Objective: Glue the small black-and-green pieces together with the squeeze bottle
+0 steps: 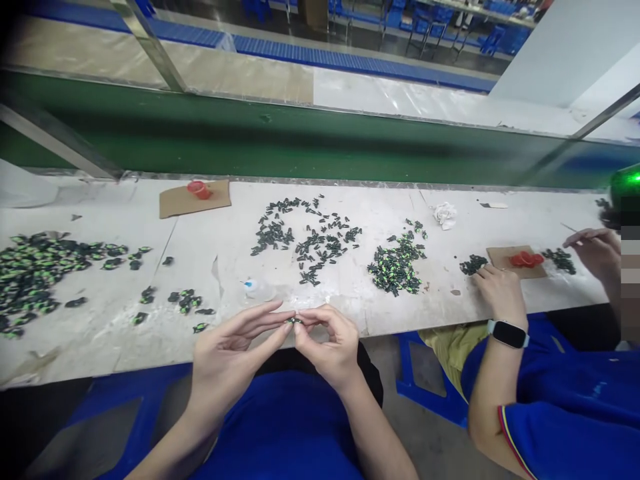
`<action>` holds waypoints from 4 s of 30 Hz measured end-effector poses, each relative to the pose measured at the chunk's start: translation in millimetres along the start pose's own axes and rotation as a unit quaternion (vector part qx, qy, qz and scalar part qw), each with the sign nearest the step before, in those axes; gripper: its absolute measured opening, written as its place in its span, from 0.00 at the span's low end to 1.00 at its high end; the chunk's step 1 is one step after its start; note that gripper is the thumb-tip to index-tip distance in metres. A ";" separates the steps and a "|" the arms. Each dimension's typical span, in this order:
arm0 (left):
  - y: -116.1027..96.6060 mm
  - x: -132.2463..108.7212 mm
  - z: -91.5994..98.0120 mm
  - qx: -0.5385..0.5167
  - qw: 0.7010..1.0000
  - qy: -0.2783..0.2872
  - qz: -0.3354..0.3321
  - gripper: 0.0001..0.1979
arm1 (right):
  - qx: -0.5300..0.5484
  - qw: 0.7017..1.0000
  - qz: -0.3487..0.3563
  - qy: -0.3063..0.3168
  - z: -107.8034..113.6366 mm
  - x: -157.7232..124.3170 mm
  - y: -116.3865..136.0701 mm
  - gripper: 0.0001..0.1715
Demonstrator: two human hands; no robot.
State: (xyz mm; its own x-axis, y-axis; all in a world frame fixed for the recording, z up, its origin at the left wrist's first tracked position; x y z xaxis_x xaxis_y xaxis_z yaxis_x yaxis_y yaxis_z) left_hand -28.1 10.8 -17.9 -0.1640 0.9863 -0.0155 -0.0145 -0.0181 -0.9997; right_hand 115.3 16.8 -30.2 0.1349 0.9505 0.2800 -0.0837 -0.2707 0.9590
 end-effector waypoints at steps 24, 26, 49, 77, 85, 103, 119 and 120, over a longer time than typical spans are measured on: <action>50.9 34.5 111.9 0.459 0.858 -0.026 -0.229 0.14 | -0.398 0.902 0.148 -0.072 60.8 53.4 -36.8 0.16; 56.5 40.4 109.9 0.477 0.850 0.006 -0.224 0.19 | -0.327 0.933 0.145 0.020 22.2 48.2 -35.0 0.22; 65.1 30.6 42.5 0.234 0.957 0.052 -0.164 0.07 | 0.067 0.986 -0.151 -0.015 7.5 29.0 -56.7 0.17; 46.2 33.2 -23.9 0.188 0.944 0.084 -0.257 0.08 | 0.221 0.936 -0.160 -0.221 54.6 14.7 -45.0 0.15; 12.9 46.1 -11.7 0.227 0.922 0.012 -0.313 0.10 | 0.249 0.939 -0.102 -0.214 69.3 19.6 -22.9 0.15; 46.6 34.5 90.7 0.366 0.917 0.060 -0.144 0.11 | 0.213 0.944 -0.164 -0.190 48.1 18.2 -53.2 0.16; 66.5 32.5 25.4 0.267 0.950 0.020 -0.163 0.08 | -0.031 0.981 -0.163 -0.098 9.1 21.0 -52.7 0.16; 66.6 32.6 25.1 0.267 0.950 0.020 -0.160 0.09 | -0.039 0.982 -0.161 -0.088 7.6 22.2 -51.9 0.15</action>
State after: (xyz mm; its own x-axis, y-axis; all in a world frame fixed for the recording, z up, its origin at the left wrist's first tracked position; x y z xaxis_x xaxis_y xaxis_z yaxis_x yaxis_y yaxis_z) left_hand -59.2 37.7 -84.6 -0.0299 0.9605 0.2766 -0.5572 0.2137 -0.8024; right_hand 130.1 50.8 -73.4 0.3341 0.9421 -0.0277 -0.0836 0.0589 0.9948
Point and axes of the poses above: each hand's wrist, its own x-axis towards the middle knuckle, its own z-axis out of the back of the hand, y = z × x, the point moved 3 cm from there along x, towards the middle knuckle
